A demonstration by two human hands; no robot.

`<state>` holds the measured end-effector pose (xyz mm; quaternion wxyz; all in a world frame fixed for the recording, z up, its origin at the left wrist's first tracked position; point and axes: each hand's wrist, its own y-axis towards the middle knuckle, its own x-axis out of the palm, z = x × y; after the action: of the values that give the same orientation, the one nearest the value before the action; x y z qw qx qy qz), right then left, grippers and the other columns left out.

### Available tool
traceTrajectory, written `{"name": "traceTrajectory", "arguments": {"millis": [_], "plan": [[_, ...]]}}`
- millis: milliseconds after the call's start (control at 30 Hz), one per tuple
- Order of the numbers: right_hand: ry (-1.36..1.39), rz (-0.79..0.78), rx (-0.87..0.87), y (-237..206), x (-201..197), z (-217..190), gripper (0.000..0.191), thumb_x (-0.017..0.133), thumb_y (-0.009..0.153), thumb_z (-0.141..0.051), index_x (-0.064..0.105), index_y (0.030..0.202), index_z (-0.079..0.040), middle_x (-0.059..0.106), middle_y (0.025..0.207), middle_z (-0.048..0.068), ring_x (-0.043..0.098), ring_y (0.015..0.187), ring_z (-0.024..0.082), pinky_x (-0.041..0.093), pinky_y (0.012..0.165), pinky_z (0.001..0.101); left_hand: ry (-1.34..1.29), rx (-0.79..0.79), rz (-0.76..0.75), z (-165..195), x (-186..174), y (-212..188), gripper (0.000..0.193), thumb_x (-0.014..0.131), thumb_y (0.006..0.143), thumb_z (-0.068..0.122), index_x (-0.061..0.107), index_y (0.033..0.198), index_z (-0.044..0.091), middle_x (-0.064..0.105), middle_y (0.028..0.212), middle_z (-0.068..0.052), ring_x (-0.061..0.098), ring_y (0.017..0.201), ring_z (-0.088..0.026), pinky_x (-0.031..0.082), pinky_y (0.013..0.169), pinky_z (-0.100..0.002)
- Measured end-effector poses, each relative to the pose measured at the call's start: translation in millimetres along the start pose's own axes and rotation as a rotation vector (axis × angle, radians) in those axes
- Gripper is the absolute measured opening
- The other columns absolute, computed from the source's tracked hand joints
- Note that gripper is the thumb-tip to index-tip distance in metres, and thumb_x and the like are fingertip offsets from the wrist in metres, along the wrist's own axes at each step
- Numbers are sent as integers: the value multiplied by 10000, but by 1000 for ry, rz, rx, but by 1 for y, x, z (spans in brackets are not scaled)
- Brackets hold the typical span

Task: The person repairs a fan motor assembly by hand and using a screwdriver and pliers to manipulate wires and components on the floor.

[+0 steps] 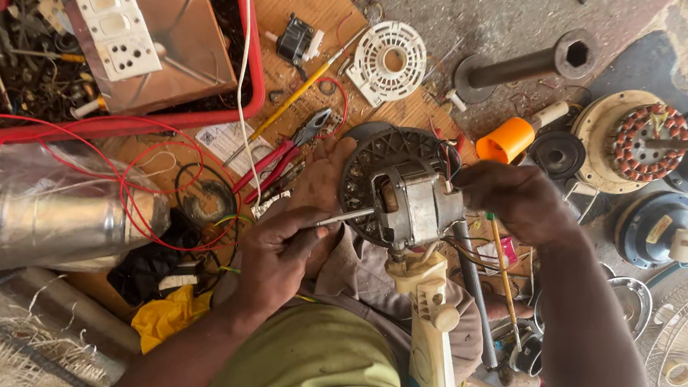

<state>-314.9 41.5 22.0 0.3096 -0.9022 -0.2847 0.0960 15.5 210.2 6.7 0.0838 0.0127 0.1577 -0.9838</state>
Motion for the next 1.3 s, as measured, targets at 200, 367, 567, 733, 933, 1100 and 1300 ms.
{"name": "traceTrajectory", "arguments": {"millis": [200,367,567,733,933,1100,1300], "plan": [[-62,67,131,-3,-5,-12,496,589,1001,-442,688,778,-10,534,587,26,446,509,122,348,481,305,-214,-446,-59,4,-9,9,343,688,1001,308,662,828,13,549,646,10,484,564,-71,365,487,-242],[-135,127,464,13,-8,10,561,570,999,-490,657,724,-8,511,547,20,416,470,130,320,452,313,-332,-789,-149,6,-14,16,566,515,1012,474,631,649,54,549,560,-12,459,493,-83,326,467,-255],[69,-51,121,9,-11,18,243,711,1006,-197,668,863,-6,551,685,9,471,588,92,373,521,267,-173,-384,-69,4,-5,11,315,709,1012,266,656,844,5,570,715,-8,479,632,-72,401,560,-263],[80,-98,-201,0,-3,-20,101,733,828,-3,741,928,6,722,1062,73,678,991,139,550,875,286,-375,-171,3,6,-3,6,491,771,752,-21,624,1214,57,683,1064,38,690,947,-60,601,857,-245],[-290,93,312,6,6,-25,506,569,1090,-382,698,787,2,568,649,25,490,596,111,422,560,293,-65,-403,-125,-7,-12,11,614,569,1149,431,594,705,8,512,634,-31,469,564,-108,405,562,-261],[-222,52,364,7,-1,-1,491,619,1018,-406,669,750,2,493,597,13,406,537,124,342,507,315,-300,-737,-116,-8,-8,15,566,545,999,475,639,646,42,554,555,-14,455,476,-96,321,452,-270],[-190,22,20,2,-6,6,188,712,909,-84,753,1062,17,702,894,33,616,820,77,507,737,246,-139,-196,-39,3,0,9,119,697,963,129,702,962,11,644,767,-2,534,642,-31,429,542,-215]]}}
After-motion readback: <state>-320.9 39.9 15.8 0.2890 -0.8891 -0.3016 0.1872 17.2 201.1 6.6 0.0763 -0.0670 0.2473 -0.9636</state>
